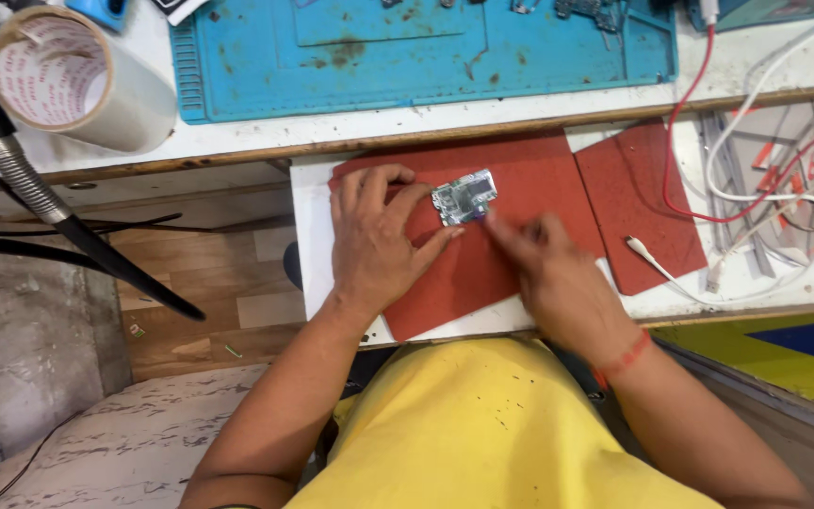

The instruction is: The person uses a small brush to clean a green circuit board placed on a red mat. They then use a hot air gun to apply heat to the board, likely for soldering or desoldering components. The workspace is cluttered with various electronic parts and tools.

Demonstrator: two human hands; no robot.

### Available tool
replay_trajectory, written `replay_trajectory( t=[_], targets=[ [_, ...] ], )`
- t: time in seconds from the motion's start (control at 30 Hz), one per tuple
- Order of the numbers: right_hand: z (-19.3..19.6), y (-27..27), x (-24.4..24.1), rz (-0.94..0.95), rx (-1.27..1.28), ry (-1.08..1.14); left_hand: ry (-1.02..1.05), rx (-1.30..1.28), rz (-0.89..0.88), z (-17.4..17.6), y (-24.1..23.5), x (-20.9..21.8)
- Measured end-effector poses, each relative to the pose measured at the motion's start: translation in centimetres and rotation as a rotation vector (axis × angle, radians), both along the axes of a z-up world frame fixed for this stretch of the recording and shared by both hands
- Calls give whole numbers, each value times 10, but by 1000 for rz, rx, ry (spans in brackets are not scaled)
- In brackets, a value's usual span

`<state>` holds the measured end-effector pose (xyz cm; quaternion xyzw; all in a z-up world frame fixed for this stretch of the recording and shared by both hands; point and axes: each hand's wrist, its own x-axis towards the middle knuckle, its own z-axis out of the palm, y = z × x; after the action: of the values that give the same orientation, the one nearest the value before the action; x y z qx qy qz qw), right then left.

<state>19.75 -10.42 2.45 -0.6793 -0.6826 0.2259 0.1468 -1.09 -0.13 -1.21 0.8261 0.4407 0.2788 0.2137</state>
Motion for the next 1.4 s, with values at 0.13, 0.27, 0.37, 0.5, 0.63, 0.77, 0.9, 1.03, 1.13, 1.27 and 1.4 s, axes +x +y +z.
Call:
replay_trajectory(
  t=[0.13, 0.27, 0.37, 0.5, 0.63, 0.77, 0.9, 1.03, 1.13, 1.27, 1.4],
  targets=[
    [-1, 3, -13, 23, -39, -59, -41, -4, 1, 0, 0, -2],
    [-5, 13, -16, 32, -77, -104, -49, -23, 8, -3, -1, -1],
    [3, -2, -10, -6, -50, -52, -59, -18, 0, -1, 2, -1],
    [-9, 6, -9, -95, 115, -26, -40, -7, -4, 0, 0, -1],
    [-6, 5, -16, -37, -81, -87, -1, 5, -11, 3, 0, -1],
    [-5, 6, -6, 20, 20, -75, -9, -13, 9, 3, -4, 0],
    [-6, 13, 1, -70, 69, -55, -1, 20, 4, 4, 0, 2],
    [0, 9, -4, 48, 0, -31, 9, -9, 7, 3, 1, 0],
    [3, 11, 0, -8, 10, -37, 0, -7, 7, 3, 0, 4],
    [3, 10, -2, 50, -28, -40, 18, 4, 3, 3, 0, 2],
    [-7, 19, 6, -68, 74, -84, 1, -17, -4, -2, 0, 1]
  ],
)
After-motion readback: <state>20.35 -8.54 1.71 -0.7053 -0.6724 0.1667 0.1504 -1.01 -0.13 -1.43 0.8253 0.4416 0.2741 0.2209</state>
